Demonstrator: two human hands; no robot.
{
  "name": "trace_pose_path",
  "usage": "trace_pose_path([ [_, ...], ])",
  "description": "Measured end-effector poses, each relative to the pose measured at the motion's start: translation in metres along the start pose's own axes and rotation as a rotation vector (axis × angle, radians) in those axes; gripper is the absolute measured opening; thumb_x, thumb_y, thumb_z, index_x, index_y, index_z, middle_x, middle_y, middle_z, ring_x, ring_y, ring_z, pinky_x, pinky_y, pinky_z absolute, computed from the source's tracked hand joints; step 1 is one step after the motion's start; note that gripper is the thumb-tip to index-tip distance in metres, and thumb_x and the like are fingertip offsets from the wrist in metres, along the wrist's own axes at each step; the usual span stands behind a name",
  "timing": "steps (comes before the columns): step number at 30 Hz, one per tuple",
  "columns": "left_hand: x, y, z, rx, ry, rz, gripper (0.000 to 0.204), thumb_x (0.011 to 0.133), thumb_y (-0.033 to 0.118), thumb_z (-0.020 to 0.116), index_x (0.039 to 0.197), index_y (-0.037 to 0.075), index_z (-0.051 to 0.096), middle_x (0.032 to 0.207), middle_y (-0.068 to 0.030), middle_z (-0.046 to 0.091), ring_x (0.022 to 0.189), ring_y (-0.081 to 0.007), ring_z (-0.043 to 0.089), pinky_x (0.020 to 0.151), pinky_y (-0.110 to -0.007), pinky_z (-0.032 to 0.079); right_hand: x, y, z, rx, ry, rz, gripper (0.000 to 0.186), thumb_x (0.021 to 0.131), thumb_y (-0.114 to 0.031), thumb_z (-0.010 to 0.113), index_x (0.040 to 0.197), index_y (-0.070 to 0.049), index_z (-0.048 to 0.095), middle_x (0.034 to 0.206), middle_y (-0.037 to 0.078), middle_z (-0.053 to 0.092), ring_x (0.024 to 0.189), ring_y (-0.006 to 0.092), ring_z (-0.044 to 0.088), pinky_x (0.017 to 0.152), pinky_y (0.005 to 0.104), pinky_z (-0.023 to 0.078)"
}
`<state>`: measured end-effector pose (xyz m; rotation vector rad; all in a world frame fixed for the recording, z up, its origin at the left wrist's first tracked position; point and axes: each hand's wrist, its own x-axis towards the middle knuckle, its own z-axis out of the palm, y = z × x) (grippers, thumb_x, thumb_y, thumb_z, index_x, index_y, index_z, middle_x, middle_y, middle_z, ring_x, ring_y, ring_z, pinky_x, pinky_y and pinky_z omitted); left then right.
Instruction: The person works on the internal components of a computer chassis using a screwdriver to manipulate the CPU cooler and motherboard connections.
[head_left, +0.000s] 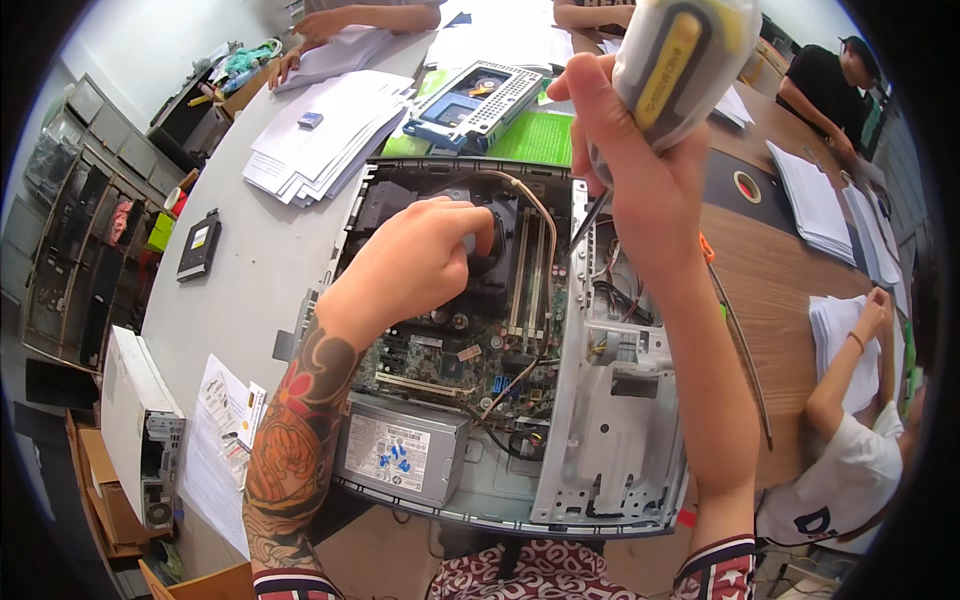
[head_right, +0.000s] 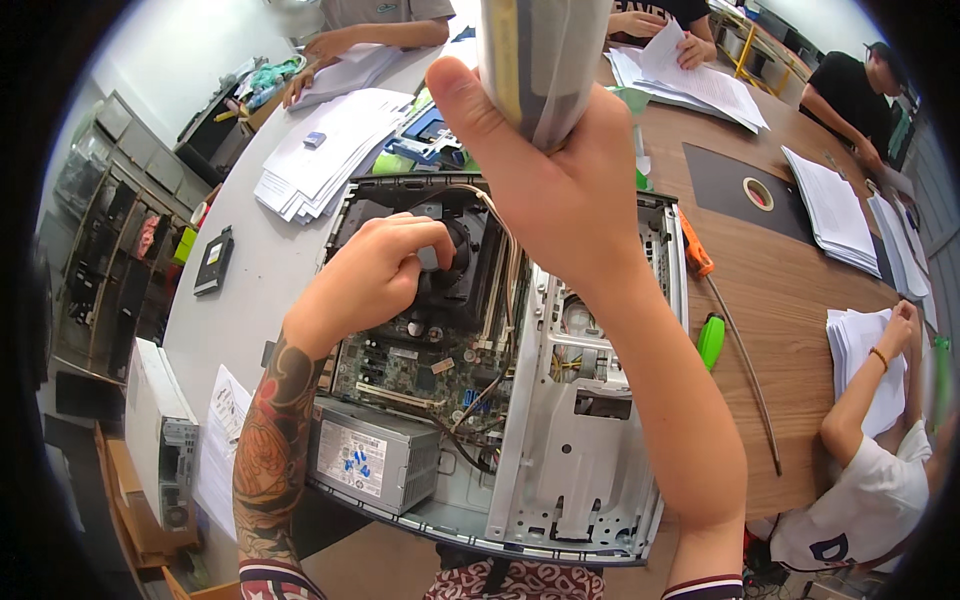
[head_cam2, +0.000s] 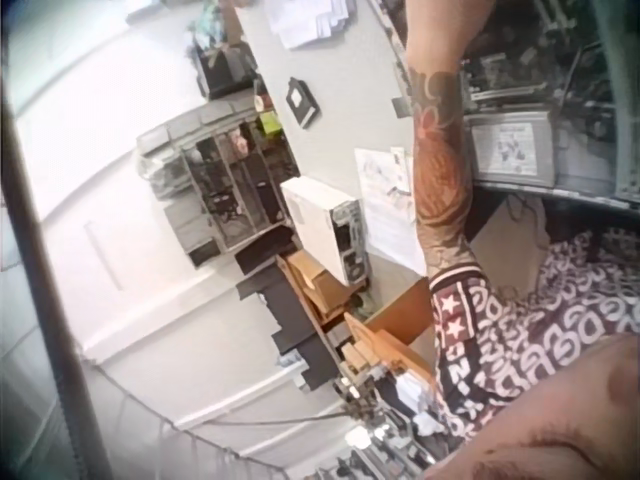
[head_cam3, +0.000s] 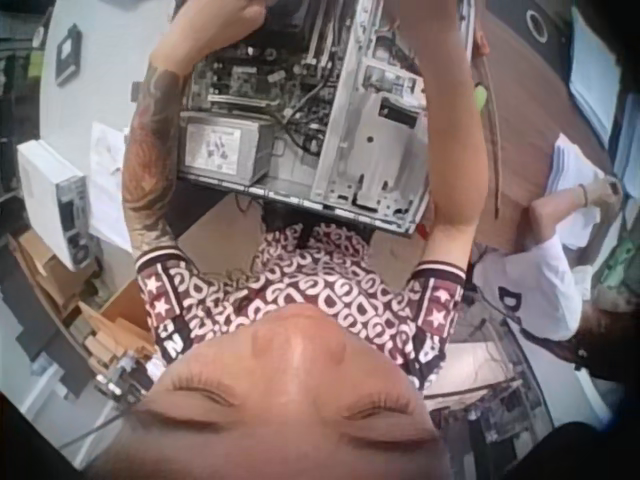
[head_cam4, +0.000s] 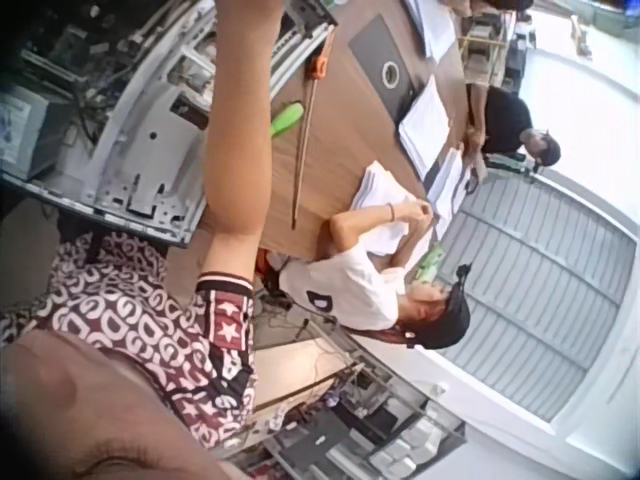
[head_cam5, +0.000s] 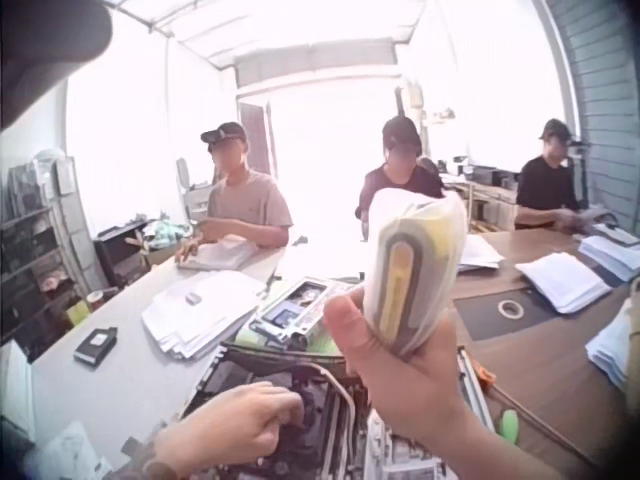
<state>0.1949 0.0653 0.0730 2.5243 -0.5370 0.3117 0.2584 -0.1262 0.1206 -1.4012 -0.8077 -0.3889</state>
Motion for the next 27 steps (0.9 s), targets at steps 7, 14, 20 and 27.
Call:
trace_pose_path([
  [7, 0.006, 0.009, -0.002, 0.010, -0.164, -0.131, 0.014, 0.074, -0.006, 0.043, 0.082, -0.003, 0.054, 0.072, -0.0200, 0.058, 0.070, -0.0392, 0.059, 0.066, -0.043, 0.047, 0.002, -0.002, -0.004, 0.057, 0.065, 0.056, 0.040, 0.093, -0.040, 0.065, 0.089, 0.000, 0.065, 0.058, -0.001, 0.053, 0.046, 0.0049, 0.045, 0.043, 0.0202, 0.031],
  [14, 0.005, 0.012, -0.007, 0.187, -0.016, -0.158, 0.015, 0.075, -0.005, 0.044, 0.085, -0.003, 0.055, 0.079, -0.0214, 0.063, 0.077, -0.0404, 0.062, 0.071, -0.044, 0.048, 0.013, -0.028, -0.013, 0.246, 0.182, 0.181, 0.031, 0.096, -0.031, 0.063, 0.091, -0.001, 0.062, 0.052, -0.004, 0.045, 0.043, 0.0044, 0.041, 0.041, 0.0212, 0.029],
  [20, 0.007, 0.020, -0.005, 0.204, -0.030, -0.093, 0.016, 0.074, -0.005, 0.044, 0.085, -0.003, 0.056, 0.077, -0.0212, 0.063, 0.074, -0.0390, 0.062, 0.069, -0.044, 0.048, 0.010, 0.009, -0.014, 0.146, 0.222, 0.023, 0.047, 0.091, -0.038, 0.069, 0.062, -0.005, 0.055, 0.051, -0.006, 0.045, 0.047, 0.0043, 0.038, 0.044, 0.0259, 0.029],
  [27, 0.006, 0.015, -0.002, 0.167, -0.054, -0.136, 0.015, 0.074, -0.005, 0.044, 0.081, -0.002, 0.056, 0.071, -0.0193, 0.063, 0.068, -0.0367, 0.062, 0.064, -0.041, 0.049, 0.006, 0.012, -0.007, 0.137, 0.131, 0.055, 0.046, 0.092, -0.039, 0.068, 0.067, -0.003, 0.055, 0.056, -0.004, 0.049, 0.054, 0.0049, 0.042, 0.049, 0.0270, 0.034],
])
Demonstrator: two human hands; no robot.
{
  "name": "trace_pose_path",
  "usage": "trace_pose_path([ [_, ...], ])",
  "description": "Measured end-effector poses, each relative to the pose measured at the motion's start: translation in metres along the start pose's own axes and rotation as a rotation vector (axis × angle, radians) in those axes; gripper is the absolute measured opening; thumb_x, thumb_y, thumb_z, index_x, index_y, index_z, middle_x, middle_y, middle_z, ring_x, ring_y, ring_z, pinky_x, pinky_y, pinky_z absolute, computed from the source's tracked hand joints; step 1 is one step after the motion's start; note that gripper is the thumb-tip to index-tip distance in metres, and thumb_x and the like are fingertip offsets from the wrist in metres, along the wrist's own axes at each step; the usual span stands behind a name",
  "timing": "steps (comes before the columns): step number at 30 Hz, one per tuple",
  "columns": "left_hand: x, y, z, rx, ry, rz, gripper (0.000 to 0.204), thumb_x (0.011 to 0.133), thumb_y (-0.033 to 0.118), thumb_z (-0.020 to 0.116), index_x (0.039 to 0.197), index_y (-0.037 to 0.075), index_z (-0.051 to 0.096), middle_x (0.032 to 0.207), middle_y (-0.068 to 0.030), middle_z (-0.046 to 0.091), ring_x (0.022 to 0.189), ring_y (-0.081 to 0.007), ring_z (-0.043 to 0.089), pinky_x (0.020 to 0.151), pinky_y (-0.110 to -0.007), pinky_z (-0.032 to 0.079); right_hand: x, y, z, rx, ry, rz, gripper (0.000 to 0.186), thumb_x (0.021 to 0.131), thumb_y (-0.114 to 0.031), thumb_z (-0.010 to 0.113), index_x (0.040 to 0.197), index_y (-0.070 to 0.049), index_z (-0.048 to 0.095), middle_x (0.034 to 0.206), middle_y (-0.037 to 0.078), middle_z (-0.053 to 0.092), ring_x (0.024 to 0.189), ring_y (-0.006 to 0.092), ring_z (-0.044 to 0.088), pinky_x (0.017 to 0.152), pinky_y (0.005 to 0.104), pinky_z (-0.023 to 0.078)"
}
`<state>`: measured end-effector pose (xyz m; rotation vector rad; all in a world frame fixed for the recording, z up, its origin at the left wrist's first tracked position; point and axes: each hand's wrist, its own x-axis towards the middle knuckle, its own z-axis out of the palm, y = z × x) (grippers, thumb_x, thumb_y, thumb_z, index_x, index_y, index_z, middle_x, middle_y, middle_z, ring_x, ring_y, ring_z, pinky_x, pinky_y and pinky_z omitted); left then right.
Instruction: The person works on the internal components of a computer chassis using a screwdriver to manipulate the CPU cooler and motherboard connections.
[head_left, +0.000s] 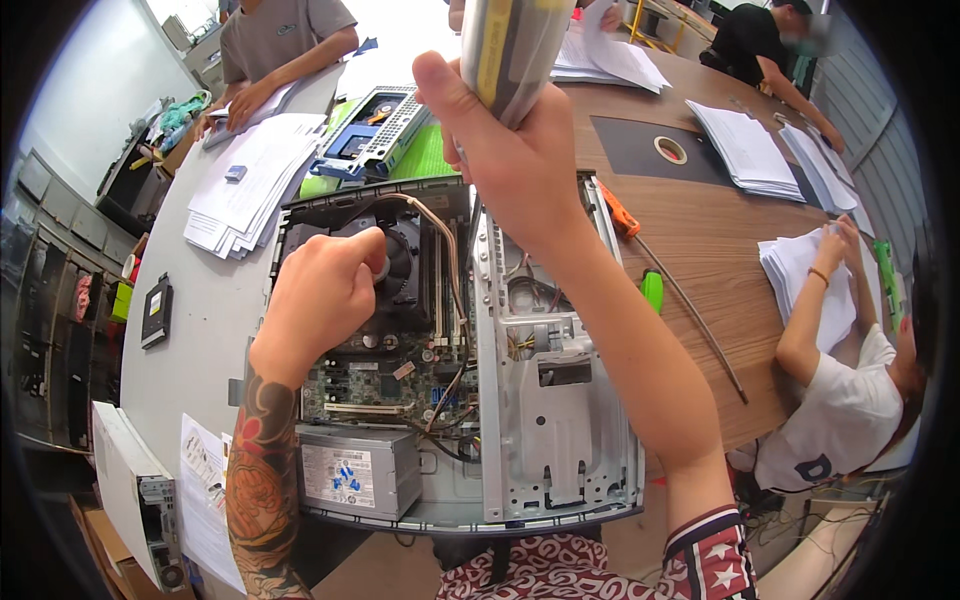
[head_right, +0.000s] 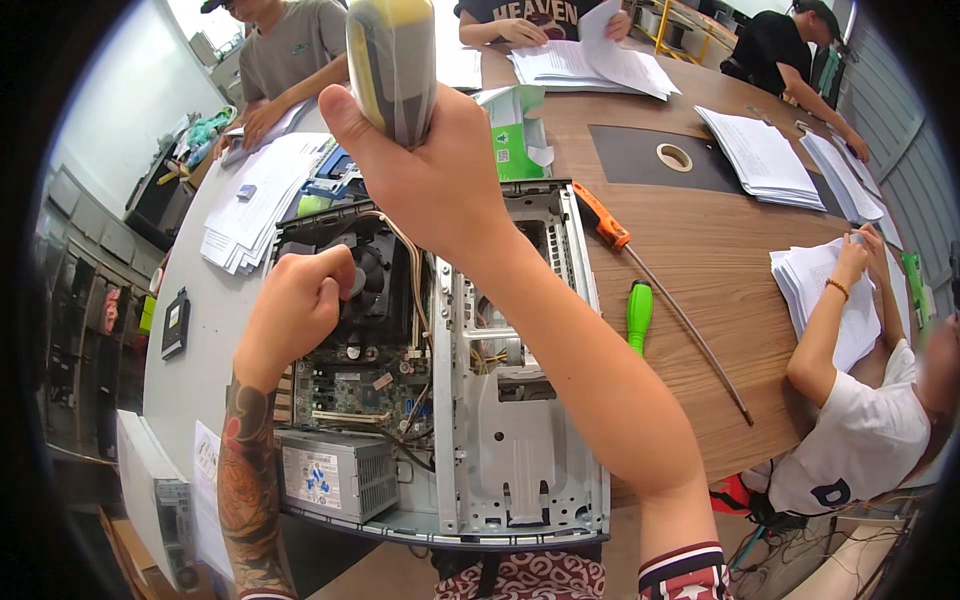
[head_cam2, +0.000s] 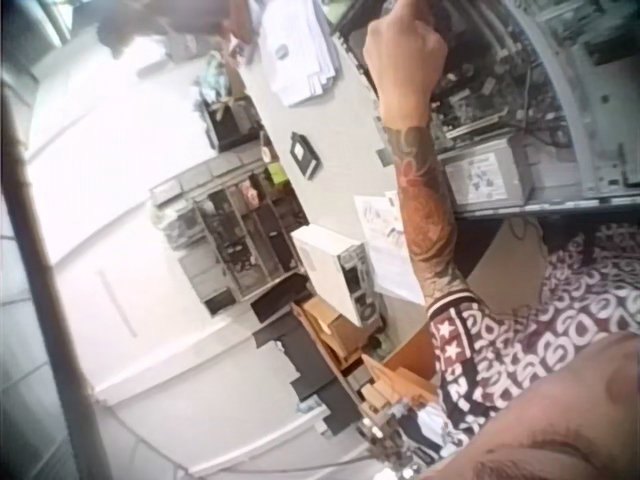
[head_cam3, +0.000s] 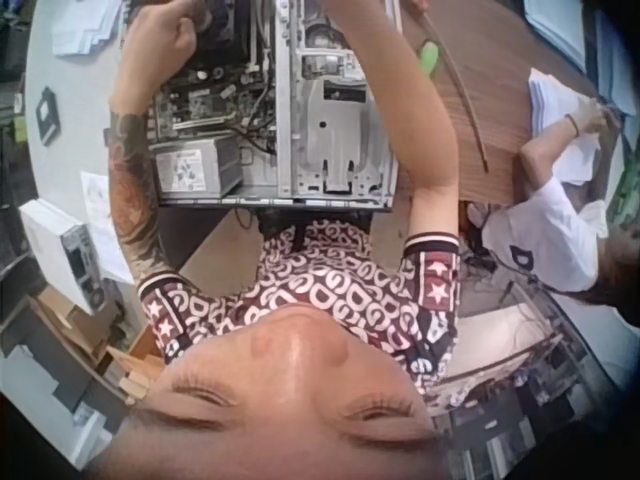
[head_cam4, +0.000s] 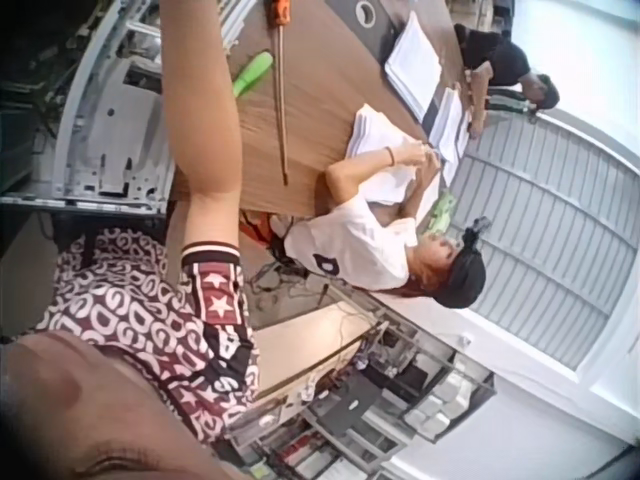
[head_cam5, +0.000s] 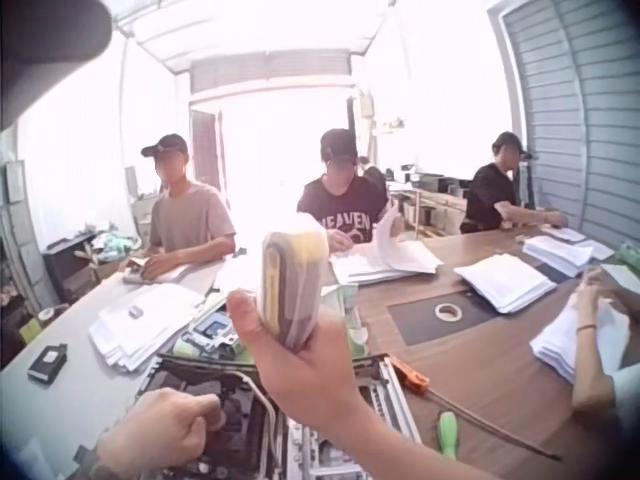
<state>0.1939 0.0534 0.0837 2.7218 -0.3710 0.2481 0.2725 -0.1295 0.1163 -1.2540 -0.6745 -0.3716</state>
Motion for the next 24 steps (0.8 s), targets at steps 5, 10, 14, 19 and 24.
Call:
trace_pose_path([
  [5, -0.001, 0.006, -0.005, 0.109, 0.068, -0.029, 0.016, 0.074, -0.005, 0.044, 0.082, -0.002, 0.057, 0.072, -0.0189, 0.063, 0.070, -0.0375, 0.063, 0.066, -0.041, 0.049, 0.001, 0.000, -0.002, -0.007, 0.001, -0.012, 0.045, 0.092, -0.040, 0.069, 0.069, -0.003, 0.057, 0.056, -0.004, 0.051, 0.054, 0.0051, 0.044, 0.049, 0.0261, 0.035],
  [10, 0.000, -0.003, 0.001, -0.140, 0.040, 0.070, 0.014, 0.075, -0.004, 0.045, 0.081, -0.002, 0.058, 0.072, -0.0188, 0.064, 0.070, -0.0384, 0.062, 0.066, -0.042, 0.048, 0.002, 0.001, -0.005, 0.007, 0.005, -0.004, 0.045, 0.091, -0.041, 0.069, 0.067, -0.005, 0.057, 0.055, -0.005, 0.049, 0.053, 0.0037, 0.042, 0.047, 0.0250, 0.033],
  [14, -0.001, -0.001, -0.001, -0.006, -0.040, 0.004, 0.014, 0.074, -0.003, 0.046, 0.081, -0.003, 0.058, 0.073, -0.0189, 0.064, 0.070, -0.0379, 0.062, 0.066, -0.041, 0.048, 0.004, -0.001, -0.008, 0.015, 0.029, -0.044, 0.045, 0.092, -0.037, 0.069, 0.063, -0.006, 0.053, 0.054, -0.007, 0.045, 0.051, 0.0029, 0.039, 0.045, 0.0248, 0.029],
  [19, -0.002, -0.003, -0.005, 0.093, 0.104, -0.007, 0.017, 0.074, -0.004, 0.045, 0.083, -0.003, 0.060, 0.075, -0.0194, 0.065, 0.069, -0.0365, 0.063, 0.065, -0.040, 0.048, 0.005, -0.001, -0.008, 0.040, 0.026, -0.049, 0.046, 0.093, -0.035, 0.068, 0.062, -0.006, 0.052, 0.053, -0.006, 0.045, 0.051, 0.0031, 0.039, 0.045, 0.0249, 0.029],
  [24, -0.001, 0.000, -0.007, -0.062, 0.003, -0.001, 0.020, 0.075, -0.004, 0.044, 0.085, -0.002, 0.061, 0.075, -0.0196, 0.065, 0.069, -0.0364, 0.062, 0.065, -0.040, 0.048, 0.005, -0.001, -0.008, -0.007, 0.028, -0.075, 0.045, 0.093, -0.035, 0.068, 0.062, -0.006, 0.053, 0.053, -0.005, 0.047, 0.050, 0.0038, 0.041, 0.045, 0.0250, 0.030],
])
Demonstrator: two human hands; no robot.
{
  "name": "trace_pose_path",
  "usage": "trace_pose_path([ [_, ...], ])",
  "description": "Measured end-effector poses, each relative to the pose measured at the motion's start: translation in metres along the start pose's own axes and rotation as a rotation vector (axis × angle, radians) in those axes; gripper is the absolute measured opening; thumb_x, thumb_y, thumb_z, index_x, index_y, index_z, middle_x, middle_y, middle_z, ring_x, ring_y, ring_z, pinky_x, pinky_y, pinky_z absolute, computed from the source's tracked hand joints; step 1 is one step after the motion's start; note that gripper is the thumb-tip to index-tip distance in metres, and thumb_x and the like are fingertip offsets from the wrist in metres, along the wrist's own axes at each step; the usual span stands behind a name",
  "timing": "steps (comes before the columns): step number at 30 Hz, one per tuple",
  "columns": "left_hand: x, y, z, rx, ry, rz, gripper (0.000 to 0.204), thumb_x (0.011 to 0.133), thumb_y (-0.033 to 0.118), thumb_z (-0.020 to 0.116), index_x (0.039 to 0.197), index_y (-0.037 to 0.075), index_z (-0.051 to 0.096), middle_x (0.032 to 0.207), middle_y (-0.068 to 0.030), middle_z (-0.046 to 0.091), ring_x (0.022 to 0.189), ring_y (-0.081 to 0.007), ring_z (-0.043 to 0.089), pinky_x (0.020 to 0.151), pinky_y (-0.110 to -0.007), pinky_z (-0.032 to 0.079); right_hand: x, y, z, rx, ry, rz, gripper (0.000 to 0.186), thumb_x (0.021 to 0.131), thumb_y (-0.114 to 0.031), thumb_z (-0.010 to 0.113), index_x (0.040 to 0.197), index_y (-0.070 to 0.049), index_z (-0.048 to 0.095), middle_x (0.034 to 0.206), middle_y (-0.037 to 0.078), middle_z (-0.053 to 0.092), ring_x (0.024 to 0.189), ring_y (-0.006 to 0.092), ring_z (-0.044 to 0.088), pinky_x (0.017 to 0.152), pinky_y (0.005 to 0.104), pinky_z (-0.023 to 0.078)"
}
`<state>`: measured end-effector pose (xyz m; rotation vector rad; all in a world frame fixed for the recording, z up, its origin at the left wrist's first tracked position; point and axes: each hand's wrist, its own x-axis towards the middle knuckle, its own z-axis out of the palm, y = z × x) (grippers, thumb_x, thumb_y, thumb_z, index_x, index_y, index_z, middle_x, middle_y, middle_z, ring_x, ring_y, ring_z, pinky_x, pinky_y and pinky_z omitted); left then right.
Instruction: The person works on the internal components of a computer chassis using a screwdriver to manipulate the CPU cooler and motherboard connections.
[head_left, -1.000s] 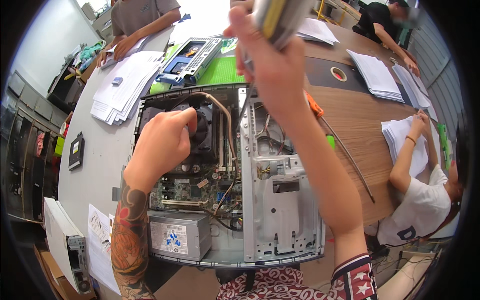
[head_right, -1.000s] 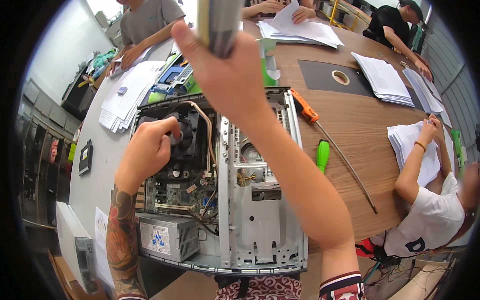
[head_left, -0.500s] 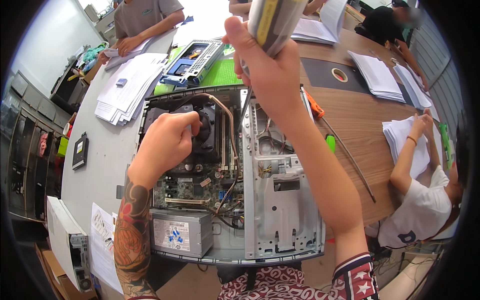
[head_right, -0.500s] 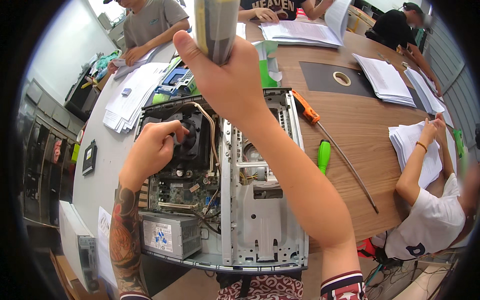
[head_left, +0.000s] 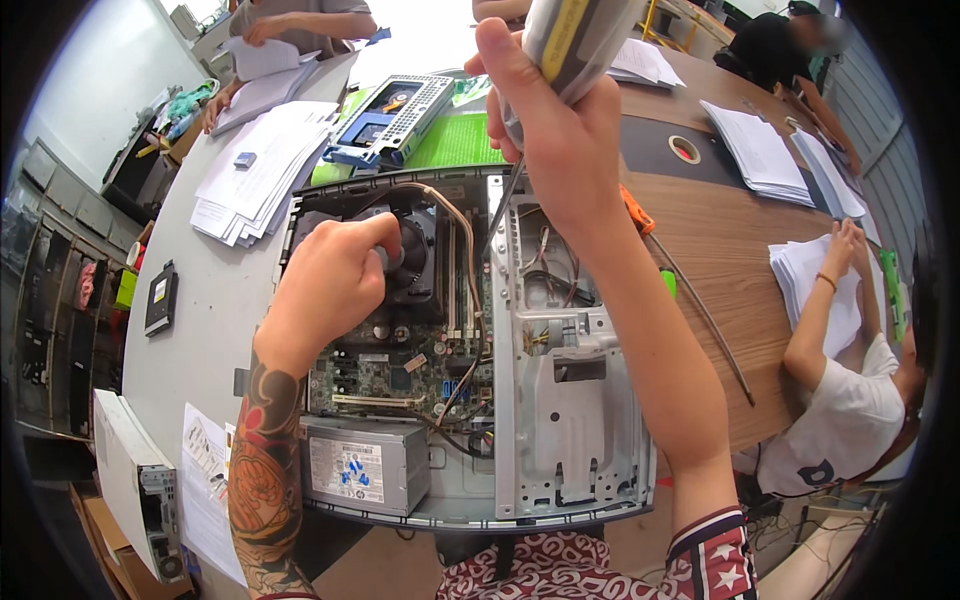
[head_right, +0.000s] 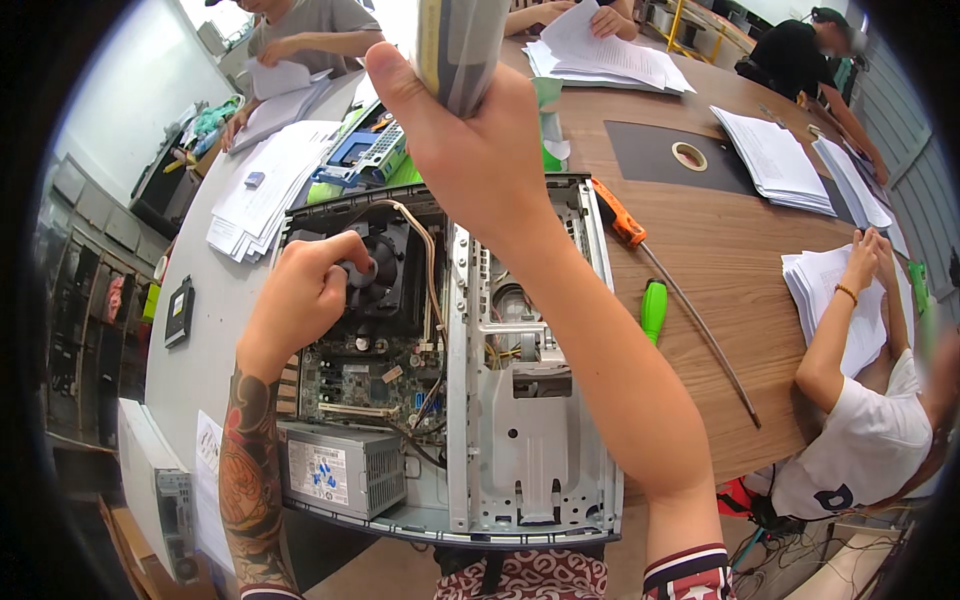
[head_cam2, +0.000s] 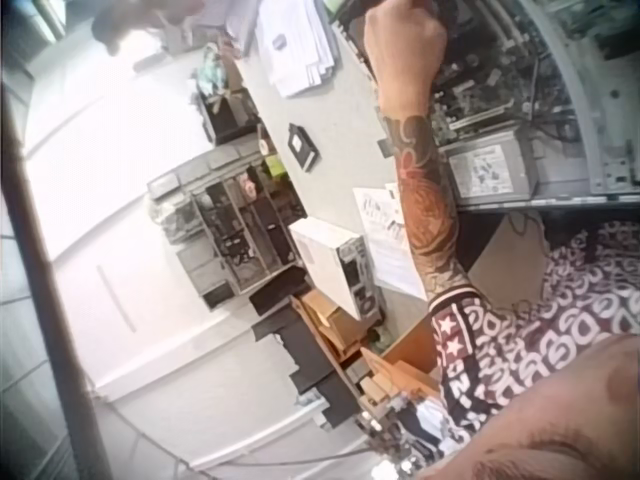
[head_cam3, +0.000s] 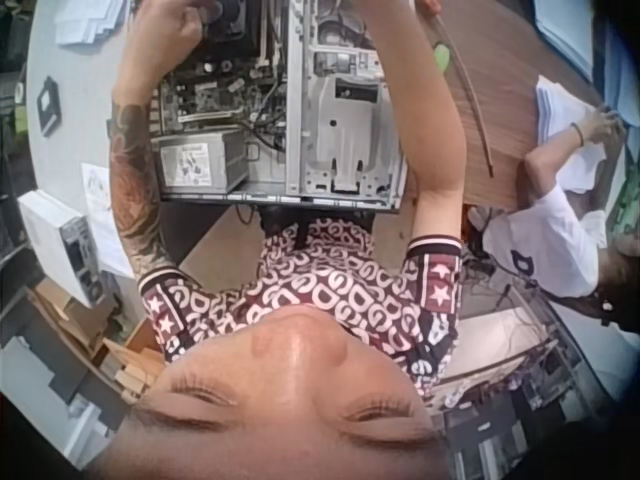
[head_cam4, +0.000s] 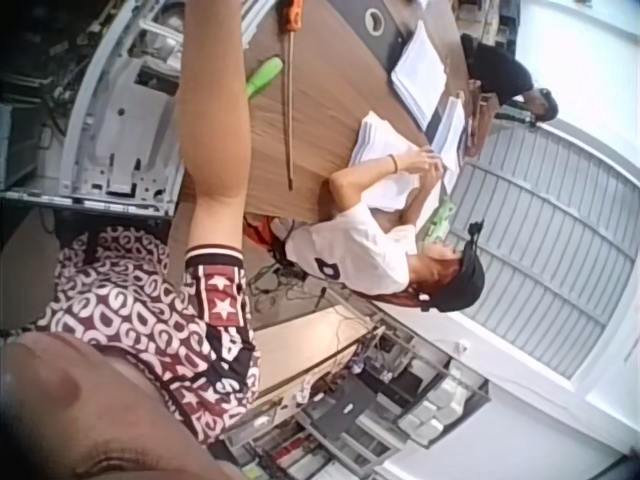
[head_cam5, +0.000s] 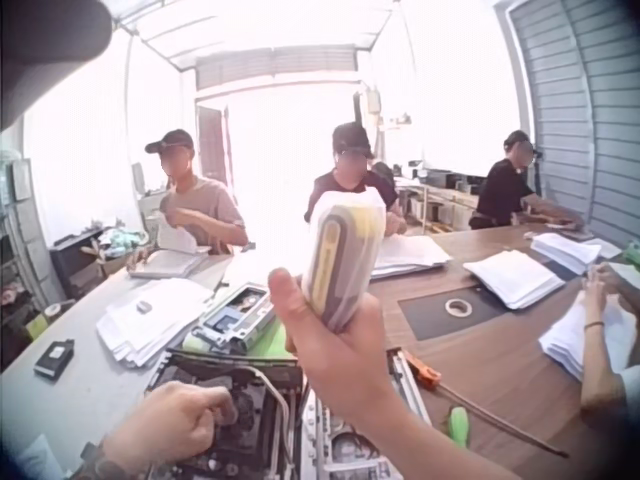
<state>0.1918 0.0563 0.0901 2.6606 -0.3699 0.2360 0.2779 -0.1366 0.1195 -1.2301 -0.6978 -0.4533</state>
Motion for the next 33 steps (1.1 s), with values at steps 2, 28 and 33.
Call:
trace_pose_path([
  [2, 0.001, 0.001, 0.000, -0.022, -0.021, -0.004, 0.020, 0.075, -0.004, 0.044, 0.085, -0.002, 0.061, 0.075, -0.0192, 0.065, 0.068, -0.0360, 0.062, 0.064, -0.040, 0.048, 0.000, 0.001, -0.001, 0.001, -0.016, -0.009, 0.045, 0.093, -0.036, 0.068, 0.063, -0.006, 0.053, 0.053, -0.005, 0.047, 0.050, 0.0040, 0.042, 0.045, 0.0248, 0.031],
  [28, -0.003, -0.012, -0.002, 0.103, 0.060, -0.013, 0.013, 0.078, 0.003, 0.049, 0.079, 0.002, 0.063, 0.075, -0.0188, 0.064, 0.077, -0.0391, 0.062, 0.070, -0.048, 0.048, -0.009, -0.012, 0.006, -0.033, -0.017, 0.059, 0.027, 0.096, -0.030, 0.063, 0.092, -0.003, 0.062, 0.073, 0.003, 0.061, 0.051, 0.0055, 0.049, 0.044, 0.0198, 0.035],
  [33, -0.002, -0.010, 0.002, 0.083, 0.058, -0.028, 0.013, 0.078, 0.002, 0.049, 0.079, 0.002, 0.062, 0.075, -0.0190, 0.064, 0.078, -0.0391, 0.062, 0.070, -0.048, 0.048, -0.012, -0.012, 0.004, -0.036, -0.022, 0.077, 0.024, 0.096, -0.027, 0.063, 0.092, -0.003, 0.062, 0.074, 0.003, 0.062, 0.051, 0.0052, 0.049, 0.044, 0.0195, 0.035],
])
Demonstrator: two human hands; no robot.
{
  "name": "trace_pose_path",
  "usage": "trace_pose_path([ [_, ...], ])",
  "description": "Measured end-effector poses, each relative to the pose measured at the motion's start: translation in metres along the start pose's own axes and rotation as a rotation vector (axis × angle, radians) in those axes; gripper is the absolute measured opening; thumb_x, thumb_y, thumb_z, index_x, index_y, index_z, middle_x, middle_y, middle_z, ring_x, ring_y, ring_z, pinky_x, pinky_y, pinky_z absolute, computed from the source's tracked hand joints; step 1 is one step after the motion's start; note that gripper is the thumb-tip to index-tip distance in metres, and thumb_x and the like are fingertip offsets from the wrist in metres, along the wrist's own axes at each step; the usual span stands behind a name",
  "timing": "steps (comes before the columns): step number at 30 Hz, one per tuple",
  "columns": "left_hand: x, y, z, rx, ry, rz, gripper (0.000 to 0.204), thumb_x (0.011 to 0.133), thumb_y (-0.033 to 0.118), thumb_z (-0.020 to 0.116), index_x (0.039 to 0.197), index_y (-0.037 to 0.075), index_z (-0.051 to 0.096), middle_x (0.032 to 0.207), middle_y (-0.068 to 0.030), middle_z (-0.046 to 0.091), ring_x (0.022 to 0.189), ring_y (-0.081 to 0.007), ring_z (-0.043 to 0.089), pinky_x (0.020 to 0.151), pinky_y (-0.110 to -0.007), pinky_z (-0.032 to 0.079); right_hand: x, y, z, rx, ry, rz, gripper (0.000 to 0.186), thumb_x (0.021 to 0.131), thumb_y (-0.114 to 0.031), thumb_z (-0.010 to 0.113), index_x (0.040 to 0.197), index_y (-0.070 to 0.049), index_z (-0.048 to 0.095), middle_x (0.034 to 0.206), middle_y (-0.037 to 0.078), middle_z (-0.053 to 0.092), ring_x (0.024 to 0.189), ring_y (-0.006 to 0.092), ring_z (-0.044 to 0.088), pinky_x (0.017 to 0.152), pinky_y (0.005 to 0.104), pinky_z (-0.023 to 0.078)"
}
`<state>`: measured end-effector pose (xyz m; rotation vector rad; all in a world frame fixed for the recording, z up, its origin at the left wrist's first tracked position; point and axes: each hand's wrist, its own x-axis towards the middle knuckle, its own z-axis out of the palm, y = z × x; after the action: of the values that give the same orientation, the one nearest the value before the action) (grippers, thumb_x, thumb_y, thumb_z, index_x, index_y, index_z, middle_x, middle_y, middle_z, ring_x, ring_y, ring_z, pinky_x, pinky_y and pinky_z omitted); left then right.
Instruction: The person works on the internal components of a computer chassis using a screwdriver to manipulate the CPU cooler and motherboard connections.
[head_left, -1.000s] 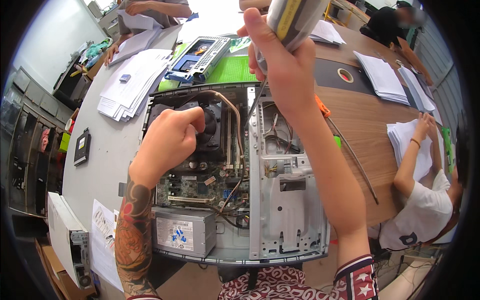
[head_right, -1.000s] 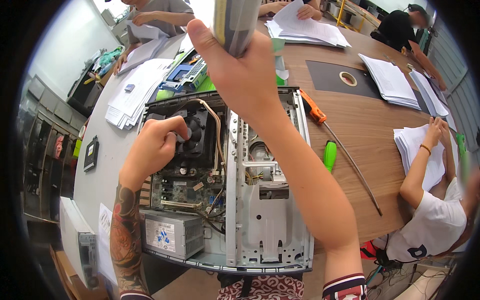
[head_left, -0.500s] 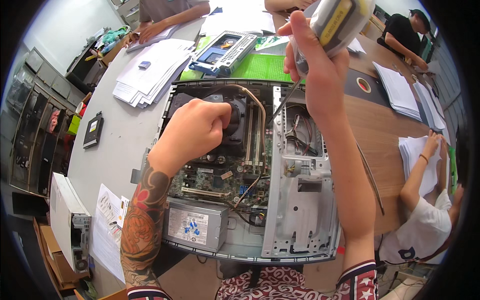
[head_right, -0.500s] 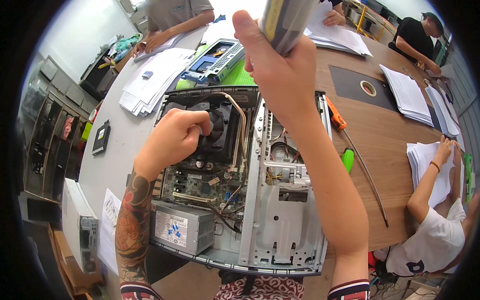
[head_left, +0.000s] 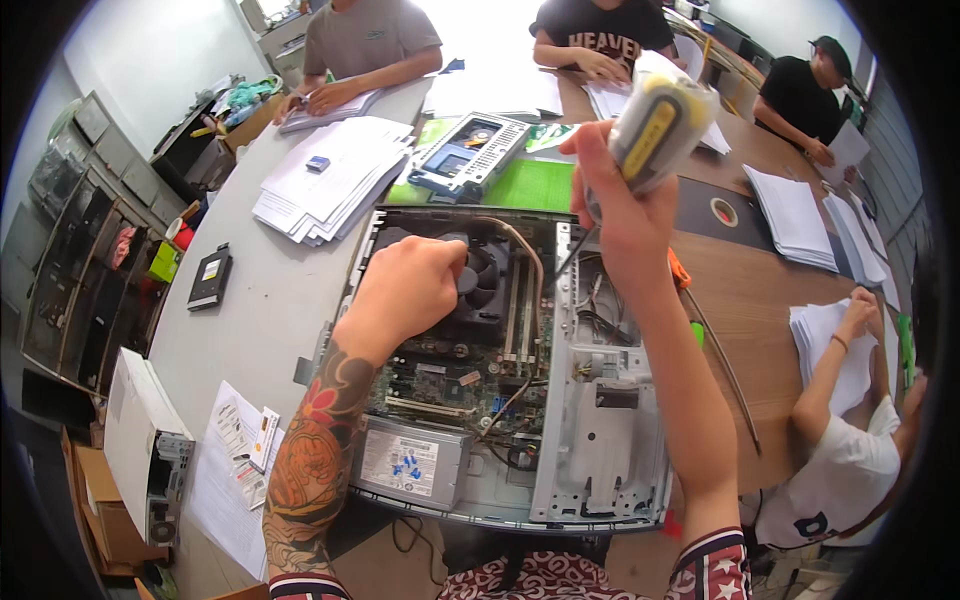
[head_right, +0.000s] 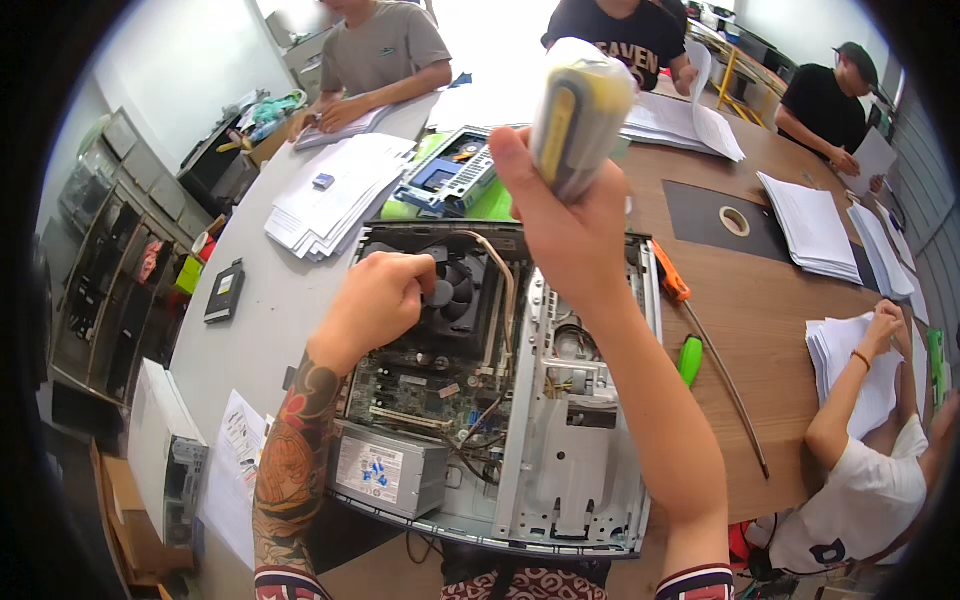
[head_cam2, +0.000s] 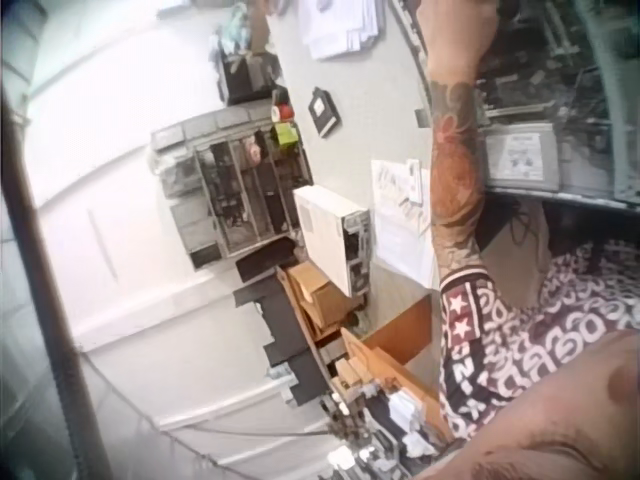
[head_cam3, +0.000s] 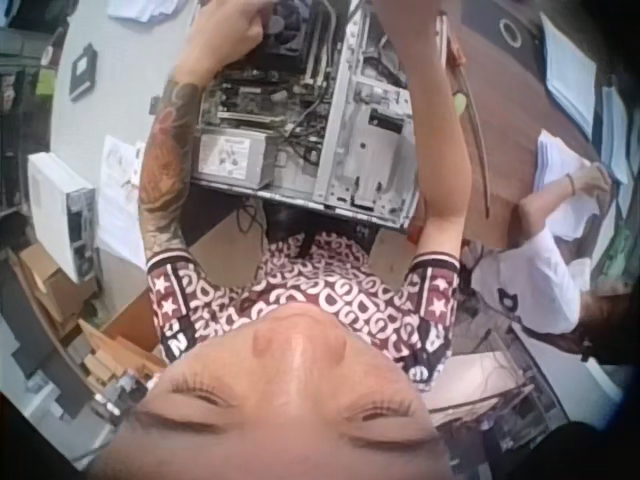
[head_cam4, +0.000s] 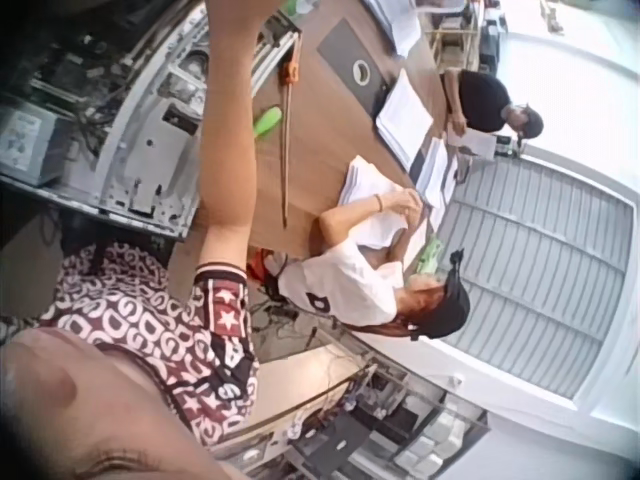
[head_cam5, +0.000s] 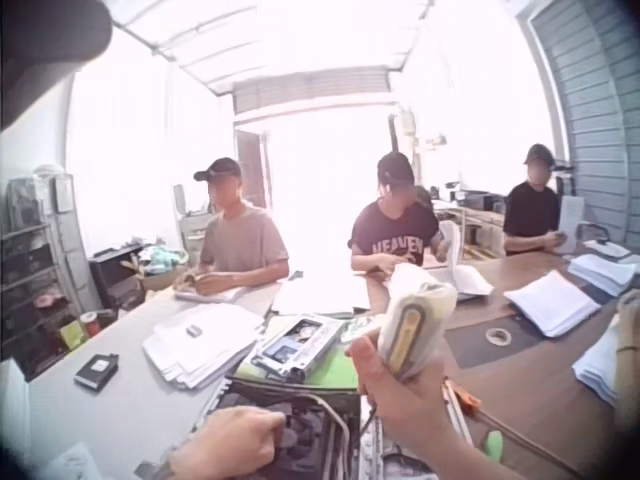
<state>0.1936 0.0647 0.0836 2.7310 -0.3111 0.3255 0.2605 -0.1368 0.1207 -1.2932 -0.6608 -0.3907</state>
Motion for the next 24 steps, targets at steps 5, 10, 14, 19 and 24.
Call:
trace_pose_path([
  [5, 0.000, -0.005, 0.004, -0.127, -0.022, 0.011, 0.017, 0.074, -0.004, 0.046, 0.079, -0.001, 0.062, 0.074, -0.0194, 0.064, 0.073, -0.0377, 0.063, 0.069, -0.043, 0.049, 0.002, -0.006, 0.002, 0.043, -0.055, 0.026, 0.033, 0.093, -0.032, 0.069, 0.083, -0.001, 0.066, 0.061, -0.007, 0.051, 0.055, 0.0022, 0.042, 0.050, 0.0213, 0.033],
  [10, 0.003, 0.006, 0.004, -0.143, -0.069, 0.051, 0.018, 0.074, -0.005, 0.044, 0.079, -0.002, 0.061, 0.074, -0.0184, 0.065, 0.071, -0.0368, 0.063, 0.068, -0.040, 0.049, 0.001, -0.003, 0.001, -0.009, -0.034, -0.060, 0.031, 0.097, -0.032, 0.063, 0.090, -0.002, 0.064, 0.056, -0.003, 0.050, 0.048, 0.0029, 0.043, 0.044, 0.0190, 0.031],
  [14, 0.002, 0.004, 0.002, -0.078, 0.005, 0.039, 0.018, 0.074, -0.006, 0.044, 0.080, -0.002, 0.061, 0.078, -0.0183, 0.065, 0.073, -0.0364, 0.063, 0.068, -0.039, 0.049, 0.001, -0.005, 0.002, 0.018, -0.041, -0.017, 0.034, 0.094, -0.033, 0.066, 0.084, -0.001, 0.064, 0.059, -0.004, 0.051, 0.053, 0.0029, 0.043, 0.047, 0.0209, 0.032],
  [19, 0.000, 0.001, 0.004, -0.106, -0.001, 0.043, 0.017, 0.074, -0.007, 0.044, 0.080, -0.003, 0.059, 0.080, -0.0187, 0.065, 0.074, -0.0368, 0.062, 0.069, -0.040, 0.048, 0.002, -0.004, 0.002, 0.053, -0.041, 0.001, 0.038, 0.092, -0.036, 0.070, 0.078, -0.001, 0.064, 0.063, -0.006, 0.053, 0.059, 0.0032, 0.044, 0.051, 0.0230, 0.034],
  [24, 0.002, 0.003, 0.004, -0.108, -0.056, 0.030, 0.016, 0.074, -0.007, 0.043, 0.080, -0.004, 0.058, 0.082, -0.0186, 0.067, 0.077, -0.0373, 0.063, 0.072, -0.040, 0.049, 0.002, 0.000, 0.003, 0.022, -0.021, -0.061, 0.033, 0.095, -0.033, 0.065, 0.088, -0.001, 0.064, 0.055, -0.003, 0.049, 0.047, 0.0029, 0.043, 0.043, 0.0189, 0.031],
])
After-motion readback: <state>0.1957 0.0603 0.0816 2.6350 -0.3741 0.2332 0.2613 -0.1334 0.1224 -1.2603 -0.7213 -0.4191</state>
